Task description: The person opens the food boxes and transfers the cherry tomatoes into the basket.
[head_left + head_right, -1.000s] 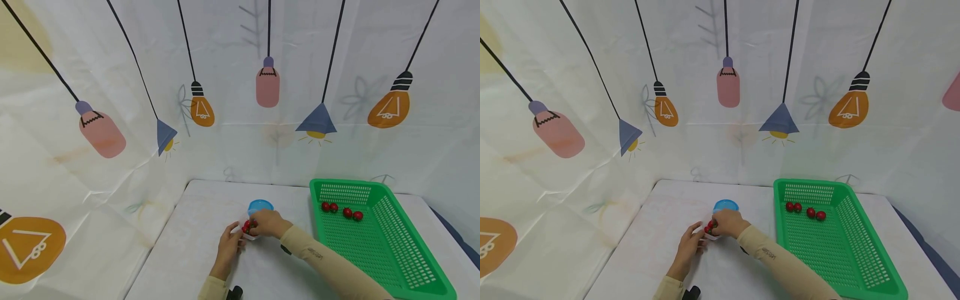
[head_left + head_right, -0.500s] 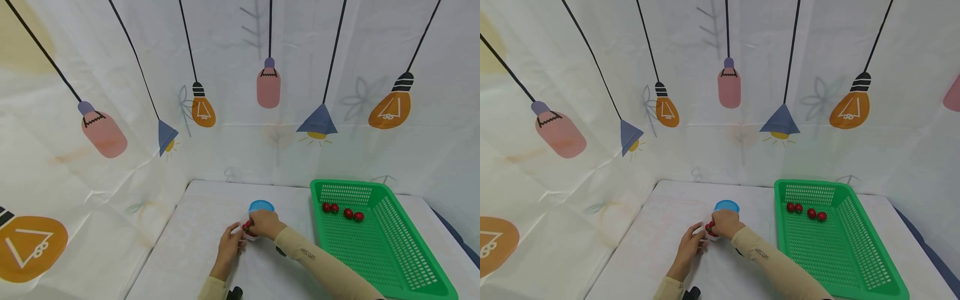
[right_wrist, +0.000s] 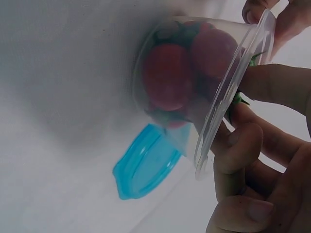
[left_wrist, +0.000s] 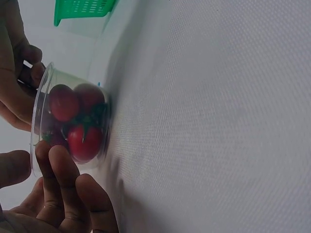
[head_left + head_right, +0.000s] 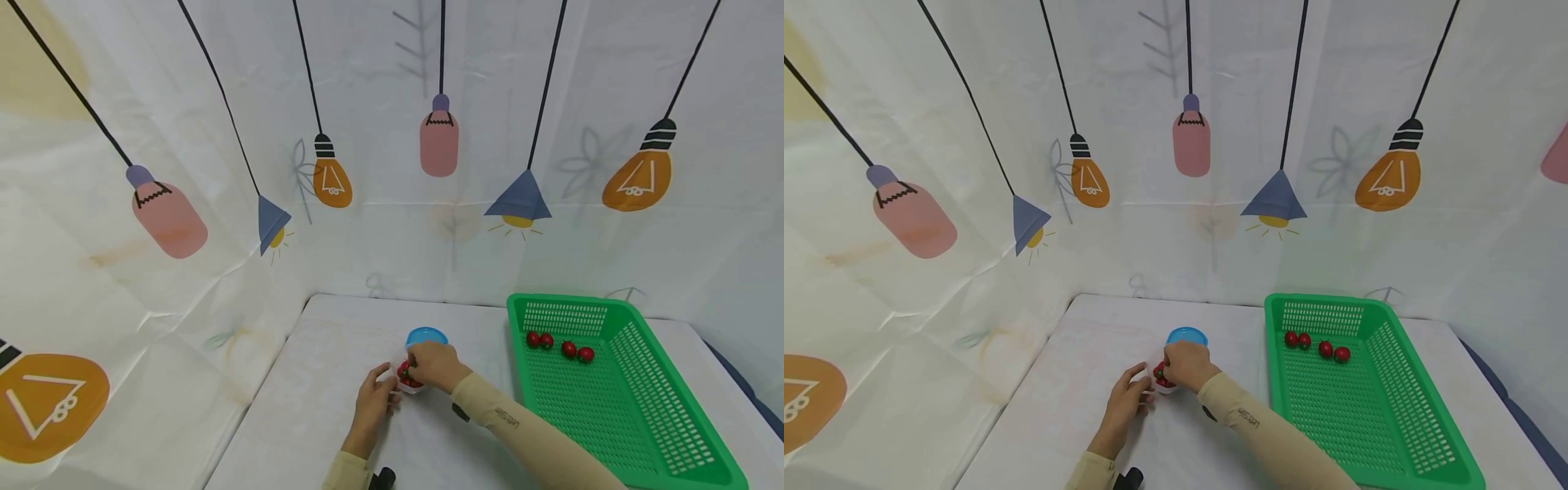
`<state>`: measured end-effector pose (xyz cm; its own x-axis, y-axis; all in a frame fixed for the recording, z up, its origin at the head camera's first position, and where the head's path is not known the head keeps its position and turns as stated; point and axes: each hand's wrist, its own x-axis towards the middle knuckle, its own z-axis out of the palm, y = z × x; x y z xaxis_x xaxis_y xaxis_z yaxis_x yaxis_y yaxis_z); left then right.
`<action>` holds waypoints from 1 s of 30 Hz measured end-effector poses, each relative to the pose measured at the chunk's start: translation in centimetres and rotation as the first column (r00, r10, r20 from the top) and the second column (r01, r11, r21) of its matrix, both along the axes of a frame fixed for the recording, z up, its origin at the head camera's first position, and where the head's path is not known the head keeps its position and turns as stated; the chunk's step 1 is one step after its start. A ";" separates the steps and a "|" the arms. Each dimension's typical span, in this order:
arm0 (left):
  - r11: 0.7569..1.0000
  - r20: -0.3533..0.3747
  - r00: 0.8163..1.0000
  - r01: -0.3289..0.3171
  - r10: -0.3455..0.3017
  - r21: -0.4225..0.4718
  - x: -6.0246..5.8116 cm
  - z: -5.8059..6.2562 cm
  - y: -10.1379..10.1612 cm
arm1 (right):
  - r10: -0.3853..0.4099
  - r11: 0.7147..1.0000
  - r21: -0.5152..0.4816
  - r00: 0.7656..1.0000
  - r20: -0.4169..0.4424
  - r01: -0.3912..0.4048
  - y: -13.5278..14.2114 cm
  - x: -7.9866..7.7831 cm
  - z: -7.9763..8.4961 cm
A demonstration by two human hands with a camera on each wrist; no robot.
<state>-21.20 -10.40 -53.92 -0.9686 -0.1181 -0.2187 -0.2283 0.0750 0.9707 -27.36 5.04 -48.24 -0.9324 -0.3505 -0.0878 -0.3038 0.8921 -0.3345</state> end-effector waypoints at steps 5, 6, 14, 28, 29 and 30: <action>1.000 0.005 1.000 -0.001 0.001 -0.012 0.0 0.2 0.0 | -0.006 0.999 -0.032 0.999 -0.045 0.005 0.8 0.0 0.2; 1.000 0.006 1.000 -0.001 0.001 -0.015 0.0 0.2 0.0 | -0.007 0.999 -0.045 0.998 -0.055 0.004 0.9 0.1 0.3; 1.000 0.014 1.000 -0.008 0.008 -0.022 0.1 0.5 0.1 | -0.020 0.981 -0.192 0.998 -0.065 0.007 2.3 0.3 1.7; 1.000 0.027 1.000 -0.003 0.003 -0.007 0.0 0.2 0.1 | -0.133 0.920 -0.388 0.973 -0.188 0.051 6.6 -0.3 3.3; 1.000 0.027 1.000 -0.001 0.001 -0.009 0.0 0.2 0.1 | -0.142 0.914 -0.403 0.967 -0.209 0.047 6.9 -0.3 3.5; 1.000 0.026 1.000 0.000 0.001 -0.010 0.0 0.2 0.1 | -0.152 0.909 -0.413 0.961 -0.232 0.044 7.1 -0.2 3.7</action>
